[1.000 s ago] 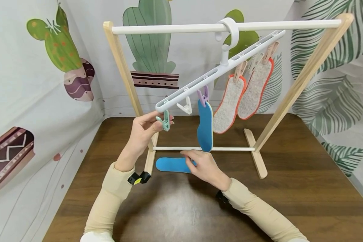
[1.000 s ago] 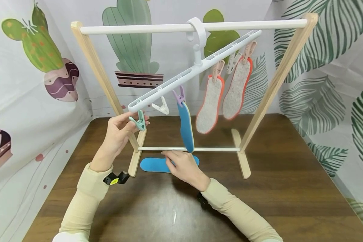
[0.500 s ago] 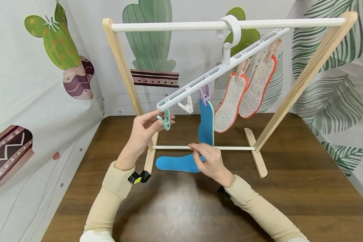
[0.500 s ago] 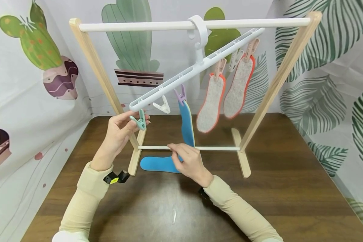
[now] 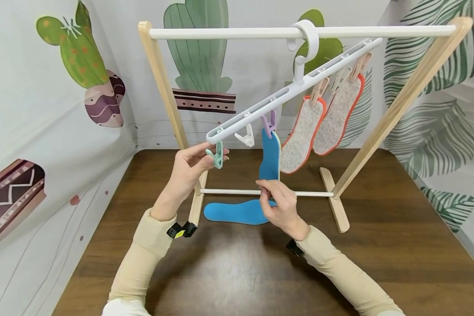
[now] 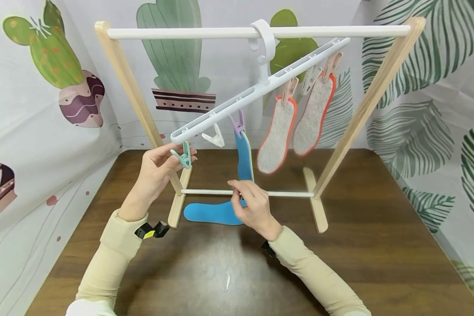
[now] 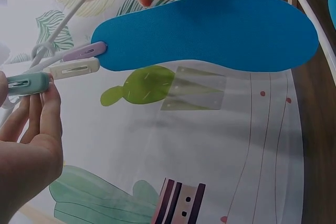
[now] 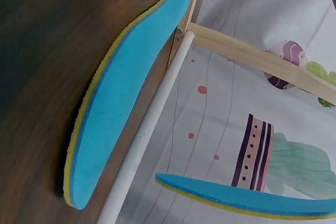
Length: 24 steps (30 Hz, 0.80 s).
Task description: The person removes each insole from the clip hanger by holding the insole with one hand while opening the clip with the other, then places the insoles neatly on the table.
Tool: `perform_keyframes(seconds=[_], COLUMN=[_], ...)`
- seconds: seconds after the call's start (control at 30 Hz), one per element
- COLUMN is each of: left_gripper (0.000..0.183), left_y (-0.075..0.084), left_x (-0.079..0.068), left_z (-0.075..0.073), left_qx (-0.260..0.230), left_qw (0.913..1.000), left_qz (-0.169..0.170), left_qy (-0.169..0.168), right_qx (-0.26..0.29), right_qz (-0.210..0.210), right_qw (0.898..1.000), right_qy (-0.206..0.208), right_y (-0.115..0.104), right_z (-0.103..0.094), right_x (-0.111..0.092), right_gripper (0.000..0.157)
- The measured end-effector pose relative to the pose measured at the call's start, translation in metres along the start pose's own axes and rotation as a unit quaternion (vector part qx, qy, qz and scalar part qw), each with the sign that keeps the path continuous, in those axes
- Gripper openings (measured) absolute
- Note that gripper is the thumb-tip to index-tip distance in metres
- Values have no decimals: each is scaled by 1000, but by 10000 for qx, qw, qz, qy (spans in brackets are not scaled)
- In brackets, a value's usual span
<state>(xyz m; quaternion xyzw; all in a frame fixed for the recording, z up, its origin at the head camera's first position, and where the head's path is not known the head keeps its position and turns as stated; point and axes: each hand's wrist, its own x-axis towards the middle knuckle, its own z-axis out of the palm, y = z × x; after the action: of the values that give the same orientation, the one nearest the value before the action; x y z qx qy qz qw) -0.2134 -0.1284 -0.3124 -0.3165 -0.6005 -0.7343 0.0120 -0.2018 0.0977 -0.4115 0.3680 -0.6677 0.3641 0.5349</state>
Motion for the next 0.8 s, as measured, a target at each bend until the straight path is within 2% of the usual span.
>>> perform_keyframes(seconds=[0.13,0.43,0.8], left_gripper=[49,41,41], left_y=[0,-5,-9], left_x=[0,-1,0], left_z=[-1,-2,-4], left_qx=[-48,-145,-210], left_qw=[10000,9999,9998], left_qz=[-2,-21,-21], left_qy=[-29,-47,-32], right_qx=[-150,-491,-637], right_qz=[166,959,1422], right_qw=[9995,9935,9866], right_qy=[212,358,478], right_y=[2,4,9], right_z=[0,0,0], right_x=[0,-2,-1], right_gripper=[18,34,42])
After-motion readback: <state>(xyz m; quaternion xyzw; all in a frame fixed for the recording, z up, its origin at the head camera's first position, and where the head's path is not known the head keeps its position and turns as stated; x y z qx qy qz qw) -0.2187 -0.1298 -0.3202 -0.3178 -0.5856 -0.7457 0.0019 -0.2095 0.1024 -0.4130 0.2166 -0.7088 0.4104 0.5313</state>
